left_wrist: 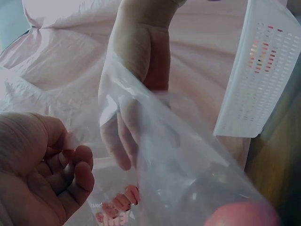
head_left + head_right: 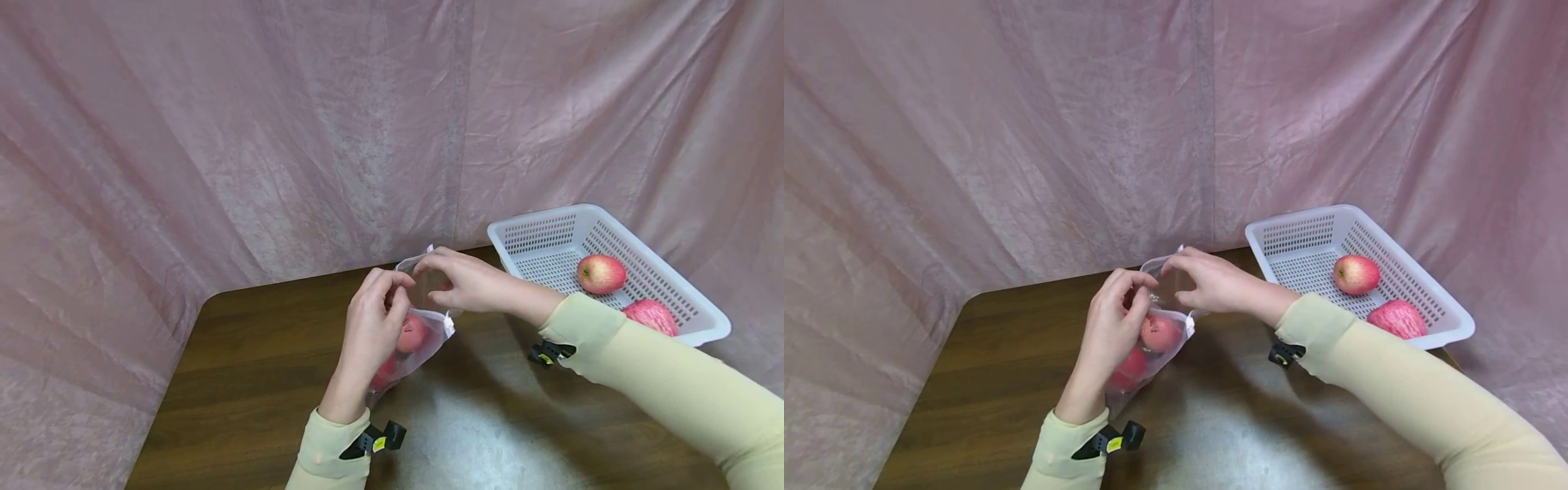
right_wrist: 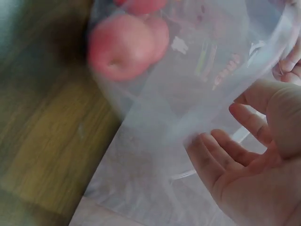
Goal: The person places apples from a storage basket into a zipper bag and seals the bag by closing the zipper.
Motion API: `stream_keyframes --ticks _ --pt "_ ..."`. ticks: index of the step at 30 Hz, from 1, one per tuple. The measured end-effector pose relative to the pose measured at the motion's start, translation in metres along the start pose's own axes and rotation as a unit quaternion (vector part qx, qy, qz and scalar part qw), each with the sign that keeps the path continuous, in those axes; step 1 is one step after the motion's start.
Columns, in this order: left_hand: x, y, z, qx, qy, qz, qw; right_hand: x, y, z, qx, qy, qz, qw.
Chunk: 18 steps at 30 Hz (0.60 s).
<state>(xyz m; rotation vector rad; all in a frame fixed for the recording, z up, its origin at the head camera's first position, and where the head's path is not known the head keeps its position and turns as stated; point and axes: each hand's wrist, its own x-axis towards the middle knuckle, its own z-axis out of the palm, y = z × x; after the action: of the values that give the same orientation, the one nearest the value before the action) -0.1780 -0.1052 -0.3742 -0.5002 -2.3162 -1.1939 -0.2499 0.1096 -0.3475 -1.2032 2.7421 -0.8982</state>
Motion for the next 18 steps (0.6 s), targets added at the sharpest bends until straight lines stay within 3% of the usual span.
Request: stream_keyframes --ticks 10,18 --pt "0.000 -0.002 0.001 0.004 0.000 -0.010 0.9999 -0.011 0.009 -0.005 0.003 0.000 0.000 1.0000" --pt "0.000 -0.002 0.001 0.005 -0.006 -0.018 0.9998 -0.026 0.020 -0.015 0.035 0.032 -0.018 0.9987"
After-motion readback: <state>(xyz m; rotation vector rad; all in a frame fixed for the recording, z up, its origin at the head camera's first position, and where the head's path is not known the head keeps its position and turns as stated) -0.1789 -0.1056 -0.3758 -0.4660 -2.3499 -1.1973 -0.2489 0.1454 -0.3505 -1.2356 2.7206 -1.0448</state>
